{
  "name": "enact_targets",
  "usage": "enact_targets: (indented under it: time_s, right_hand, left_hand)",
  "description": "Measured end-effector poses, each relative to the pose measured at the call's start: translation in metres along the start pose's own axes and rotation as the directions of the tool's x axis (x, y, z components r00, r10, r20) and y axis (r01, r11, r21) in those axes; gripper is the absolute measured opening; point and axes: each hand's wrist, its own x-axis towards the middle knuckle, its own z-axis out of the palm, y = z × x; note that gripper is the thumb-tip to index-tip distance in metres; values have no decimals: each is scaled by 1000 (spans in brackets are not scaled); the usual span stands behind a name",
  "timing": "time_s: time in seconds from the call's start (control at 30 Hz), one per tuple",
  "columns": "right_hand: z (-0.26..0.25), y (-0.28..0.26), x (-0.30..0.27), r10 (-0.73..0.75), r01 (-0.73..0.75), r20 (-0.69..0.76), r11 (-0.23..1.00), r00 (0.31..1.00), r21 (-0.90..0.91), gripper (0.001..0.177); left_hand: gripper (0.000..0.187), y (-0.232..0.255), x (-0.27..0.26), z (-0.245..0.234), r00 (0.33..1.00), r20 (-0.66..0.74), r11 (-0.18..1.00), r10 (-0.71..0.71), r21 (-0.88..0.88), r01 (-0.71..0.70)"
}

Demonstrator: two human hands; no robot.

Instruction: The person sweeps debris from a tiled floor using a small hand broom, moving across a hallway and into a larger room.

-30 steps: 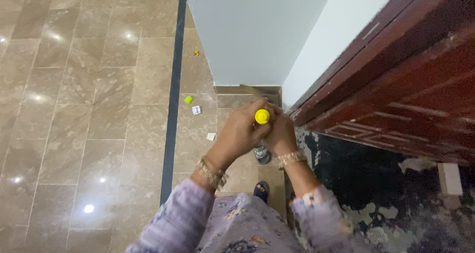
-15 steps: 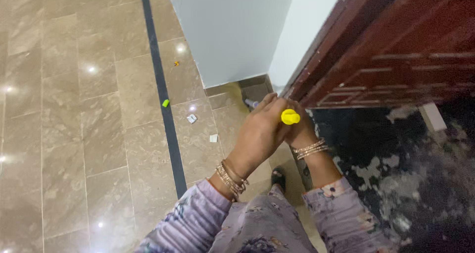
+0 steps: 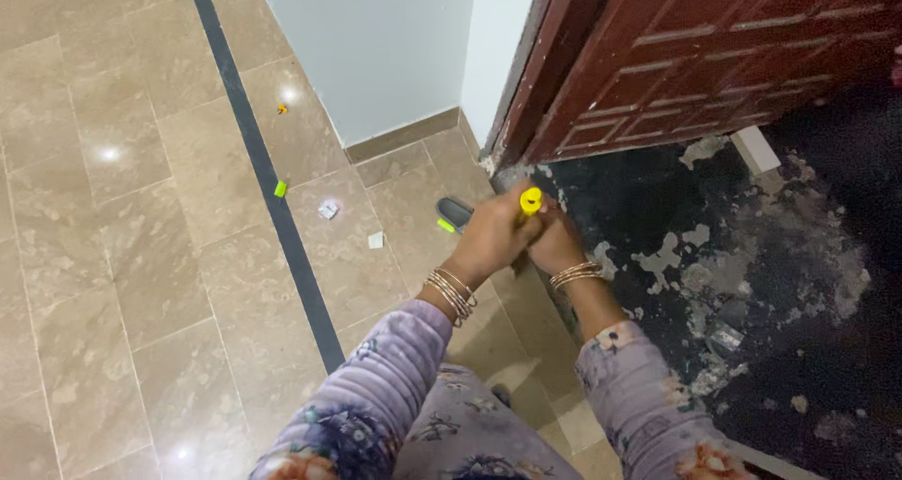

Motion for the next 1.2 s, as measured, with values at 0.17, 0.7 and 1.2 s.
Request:
enact_targets:
  time_s: [0.17, 0.7, 1.2]
  right_hand:
    - [25, -15, -29, 432, -388, 119, 615, 894, 686, 32]
    - [-38, -162, -60, -183, 162, -15, 828, 983, 536, 36]
    - [102, -78, -52, 104, -127, 73, 834, 992, 537, 41]
  left_hand:
    - [31, 32, -22, -4, 989, 99, 992, -107, 77, 100]
    - [35, 190, -88, -53, 996, -24, 910, 83, 410, -65]
    - [33, 57, -97, -63, 983, -21, 944, -184, 275, 182]
